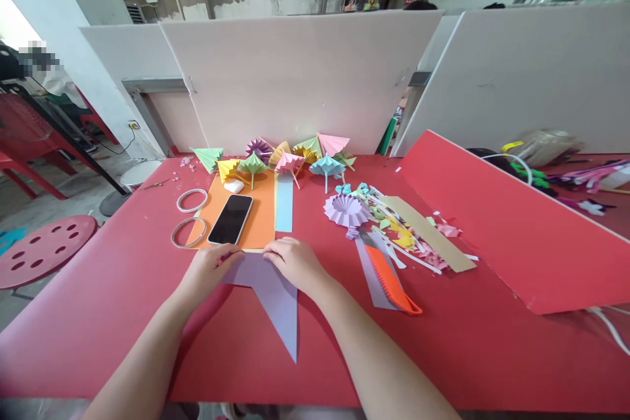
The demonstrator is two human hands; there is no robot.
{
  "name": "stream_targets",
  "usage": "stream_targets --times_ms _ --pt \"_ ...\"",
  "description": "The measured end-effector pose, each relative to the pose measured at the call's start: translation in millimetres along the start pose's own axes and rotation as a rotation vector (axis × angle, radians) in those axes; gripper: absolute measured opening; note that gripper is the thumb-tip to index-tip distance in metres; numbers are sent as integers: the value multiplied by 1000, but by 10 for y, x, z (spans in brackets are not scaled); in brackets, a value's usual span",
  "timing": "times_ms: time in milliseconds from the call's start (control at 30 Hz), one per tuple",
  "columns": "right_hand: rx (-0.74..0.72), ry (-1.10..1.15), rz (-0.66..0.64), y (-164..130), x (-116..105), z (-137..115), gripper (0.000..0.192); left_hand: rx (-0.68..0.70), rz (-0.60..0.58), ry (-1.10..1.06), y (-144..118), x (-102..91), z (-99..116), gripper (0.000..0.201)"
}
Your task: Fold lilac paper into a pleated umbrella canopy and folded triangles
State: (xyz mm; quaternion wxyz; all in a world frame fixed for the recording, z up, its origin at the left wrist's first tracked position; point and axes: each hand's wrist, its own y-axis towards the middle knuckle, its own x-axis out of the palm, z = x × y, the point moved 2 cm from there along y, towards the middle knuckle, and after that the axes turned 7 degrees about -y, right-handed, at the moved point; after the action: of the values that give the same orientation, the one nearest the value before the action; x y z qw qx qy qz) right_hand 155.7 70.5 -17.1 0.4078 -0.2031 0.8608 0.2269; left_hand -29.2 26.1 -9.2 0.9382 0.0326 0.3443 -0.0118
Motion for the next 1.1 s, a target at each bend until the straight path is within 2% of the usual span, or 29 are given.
stream_targets --times_ms 67,167,233,300,400,533,667,900,1100 --pt "20 -15 -24 -4 0 -6 13 79 49 30 19 10 -16 23" --pt "17 -82 -49 -8 22 -24 13 272 149 103 34 58 -10 20" --pt "-10 -105 -66 -12 57 -48 15 352 154 163 26 122 12 18" --pt "-43 -111 -77 -16 95 -77 17 365 111 220 11 186 43 18" --pt "-63 -126 -90 -22 129 -103 19 327 68 263 -9 234 92 18" --pt "-60 -145 -116 -15 113 -89 18 271 72 285 0 212 103 17" --pt "-44 -149 -95 7 36 -37 16 220 95 270 32 130 50 17" --pt "7 -98 -51 19 -134 36 18 125 53 173 28 -46 -1 18" --pt "181 142 37 11 -267 167 19 -58 201 27 31 -152 -70 15"
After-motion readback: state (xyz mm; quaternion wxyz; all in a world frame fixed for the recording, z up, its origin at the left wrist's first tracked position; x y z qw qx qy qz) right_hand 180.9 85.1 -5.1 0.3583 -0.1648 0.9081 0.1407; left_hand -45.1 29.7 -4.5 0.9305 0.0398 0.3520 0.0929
